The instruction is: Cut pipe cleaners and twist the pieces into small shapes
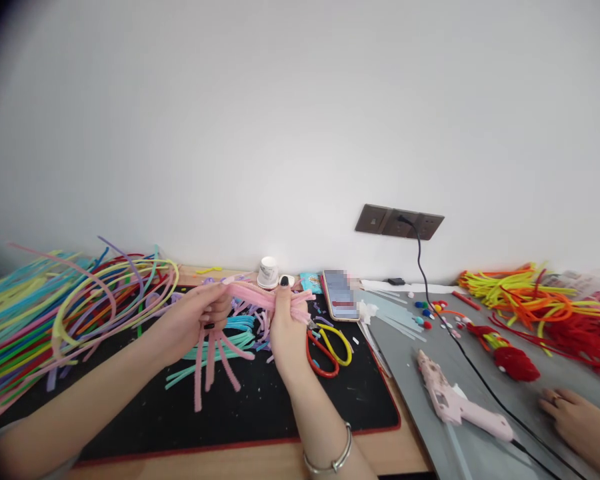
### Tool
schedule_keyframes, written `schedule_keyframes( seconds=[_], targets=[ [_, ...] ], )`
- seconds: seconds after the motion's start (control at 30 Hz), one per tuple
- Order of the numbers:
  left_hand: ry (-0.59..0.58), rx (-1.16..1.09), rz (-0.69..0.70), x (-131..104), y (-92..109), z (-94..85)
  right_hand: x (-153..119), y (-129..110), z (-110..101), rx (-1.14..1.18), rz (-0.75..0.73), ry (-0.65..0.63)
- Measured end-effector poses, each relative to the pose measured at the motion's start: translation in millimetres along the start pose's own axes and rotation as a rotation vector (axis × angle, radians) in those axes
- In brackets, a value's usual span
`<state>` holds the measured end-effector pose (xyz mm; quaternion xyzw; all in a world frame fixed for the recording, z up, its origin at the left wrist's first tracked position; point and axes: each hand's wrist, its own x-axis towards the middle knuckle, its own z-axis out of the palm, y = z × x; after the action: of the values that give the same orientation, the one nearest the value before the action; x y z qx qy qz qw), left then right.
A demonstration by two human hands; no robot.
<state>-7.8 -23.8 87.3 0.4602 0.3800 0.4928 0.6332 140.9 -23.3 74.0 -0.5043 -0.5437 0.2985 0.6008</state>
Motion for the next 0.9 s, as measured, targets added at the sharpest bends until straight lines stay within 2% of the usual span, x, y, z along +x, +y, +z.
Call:
schedule_keyframes(
  seconds=[0.07,0.17,0.27,0.4,0.53,0.67,0.8,0.83,0.9],
  targets=[
    [0.057,-0.082,0.046,3,-2,5.6,-6,-2,7,0.097,0.082,0.06],
    [0.128,-0.219,0.081,6,-6,10.5,-12,3,15,0.246,0.13,-0.028],
    [0.175,-0.335,0.097,10,-9,11.9,-16,11,19,0.334,0.087,-0.071],
    [0.258,-0.405,0.127,14,-9,14.3,-19,14,19,0.268,0.002,-0.102],
    [0.243,-0.465,0.11,16,-6,20.4,-23,12,17,0.13,-0.1,-0.201],
    [0.2,-0.605,0.125,19,-5,21.7,-25,13,9,0.077,-0.125,-0.349],
    [0.24,-0.64,0.13,23,-3,14.3,-21,17,-8,0.213,-0.045,-0.549],
    [0.255,-0.63,0.131,23,-2,12.4,-18,19,-13,0.26,-0.013,-0.58],
    [0.259,-0.588,0.141,22,-1,10.1,-13,20,-21,0.293,0.06,-0.544]
  ],
)
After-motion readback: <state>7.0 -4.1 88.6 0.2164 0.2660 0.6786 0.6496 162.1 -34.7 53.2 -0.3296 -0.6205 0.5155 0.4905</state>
